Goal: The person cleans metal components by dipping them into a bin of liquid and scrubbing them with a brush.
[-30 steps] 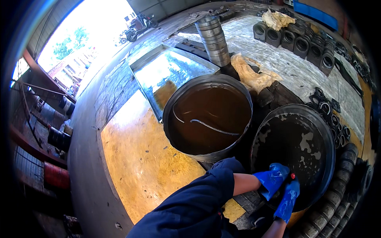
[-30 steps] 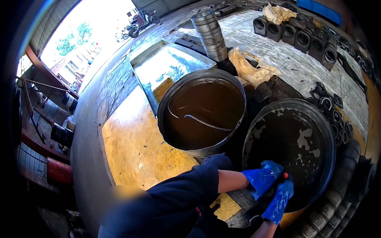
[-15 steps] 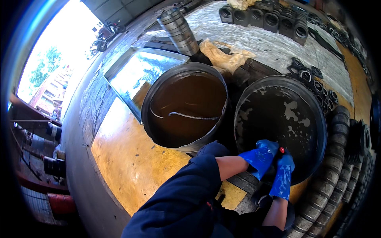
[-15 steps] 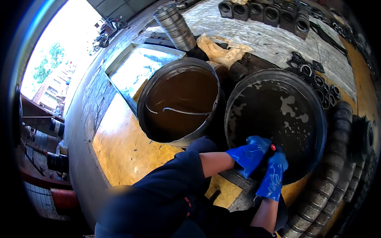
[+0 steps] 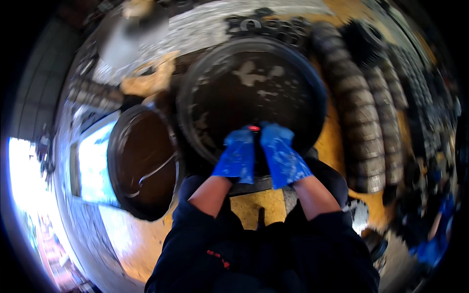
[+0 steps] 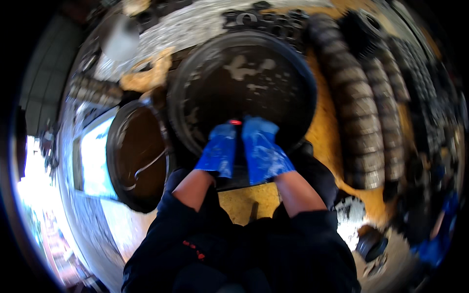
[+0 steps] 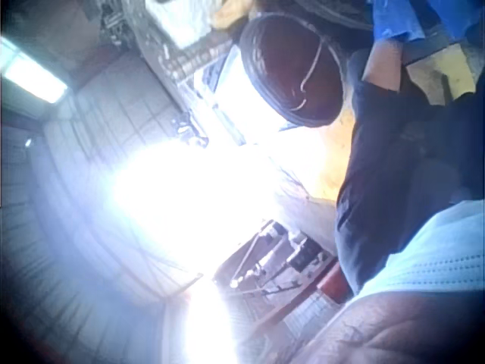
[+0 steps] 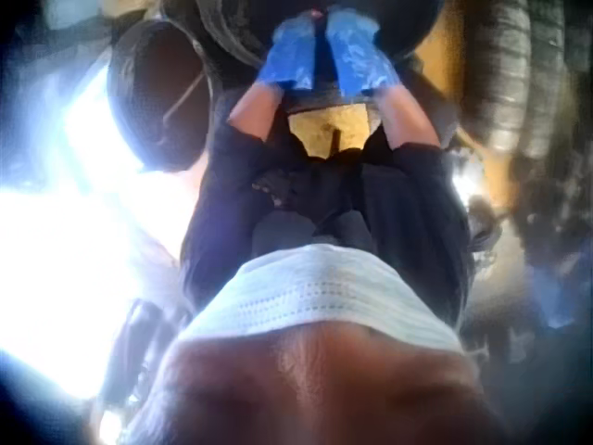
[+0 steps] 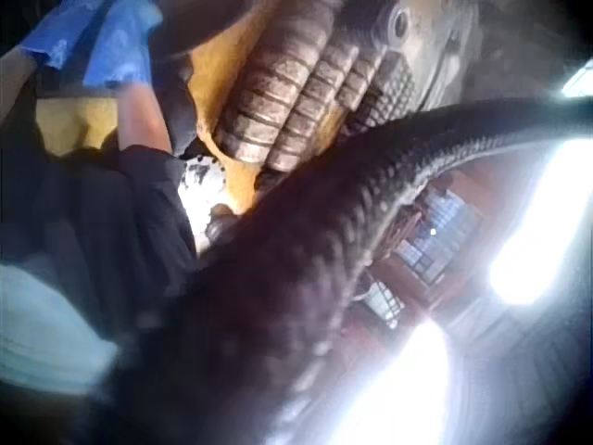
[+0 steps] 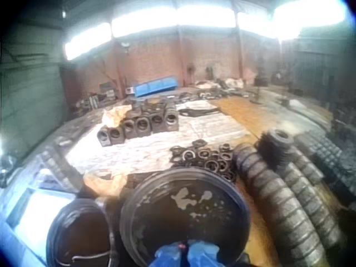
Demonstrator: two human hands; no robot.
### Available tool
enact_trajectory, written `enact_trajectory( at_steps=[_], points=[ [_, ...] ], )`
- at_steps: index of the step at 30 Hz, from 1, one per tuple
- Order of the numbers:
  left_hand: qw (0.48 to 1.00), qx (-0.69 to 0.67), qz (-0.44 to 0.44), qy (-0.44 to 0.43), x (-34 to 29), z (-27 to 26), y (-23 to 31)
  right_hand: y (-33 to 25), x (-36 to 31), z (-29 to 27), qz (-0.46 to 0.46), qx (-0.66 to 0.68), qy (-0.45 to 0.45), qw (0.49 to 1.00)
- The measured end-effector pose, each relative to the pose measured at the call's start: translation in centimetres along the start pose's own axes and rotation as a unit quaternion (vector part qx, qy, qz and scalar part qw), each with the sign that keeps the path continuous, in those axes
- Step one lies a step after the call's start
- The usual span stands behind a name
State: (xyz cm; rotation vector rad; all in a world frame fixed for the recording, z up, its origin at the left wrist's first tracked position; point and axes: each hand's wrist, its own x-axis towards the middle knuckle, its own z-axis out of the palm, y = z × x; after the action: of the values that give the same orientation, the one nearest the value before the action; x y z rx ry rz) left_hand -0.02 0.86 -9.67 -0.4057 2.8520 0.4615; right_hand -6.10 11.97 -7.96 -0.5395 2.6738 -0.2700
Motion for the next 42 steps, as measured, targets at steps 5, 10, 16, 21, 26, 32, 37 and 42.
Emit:
enact_trajectory(
  at_steps=[5, 10, 16, 21, 26, 32, 37, 42],
  points=[
    [0.995, 0.054, -0.018, -0.079, 0.6, -1.7, 2.2, 0.2, -0.1, -1.7, 0.042, 0.009, -0.056, 0.998],
    [0.987, 0.072, -0.043, -0.138, 0.3, -4.0, 3.8, 0.4, -0.5, -2.1, 0.041, 0.029, -0.048, 0.998],
    [0.989, 0.079, -0.047, -0.119, 1.1, -2.2, 1.1, -0.9, -0.5, -2.2, 0.025, 0.044, -0.052, 0.997],
    [0.99, 0.066, -0.049, -0.115, 1.2, -1.9, 1.1, -0.6, 0.0, -2.1, 0.026, 0.05, -0.066, 0.996],
    [0.989, 0.069, -0.046, -0.121, 0.9, -2.4, 1.4, -0.4, 0.1, -1.7, 0.023, 0.043, -0.05, 0.998],
    [0.989, 0.07, -0.045, -0.122, 0.9, -2.7, 1.4, -0.6, -0.3, -2.3, 0.022, 0.036, -0.076, 0.996],
    [0.989, 0.068, -0.044, -0.122, 0.6, -2.7, 1.5, -0.5, -0.4, -2.2, 0.015, 0.028, -0.076, 0.997],
    [0.99, 0.065, -0.044, -0.118, 0.6, -2.9, 1.4, -0.8, -0.3, -2.3, 0.02, 0.029, -0.079, 0.996]
  ],
)
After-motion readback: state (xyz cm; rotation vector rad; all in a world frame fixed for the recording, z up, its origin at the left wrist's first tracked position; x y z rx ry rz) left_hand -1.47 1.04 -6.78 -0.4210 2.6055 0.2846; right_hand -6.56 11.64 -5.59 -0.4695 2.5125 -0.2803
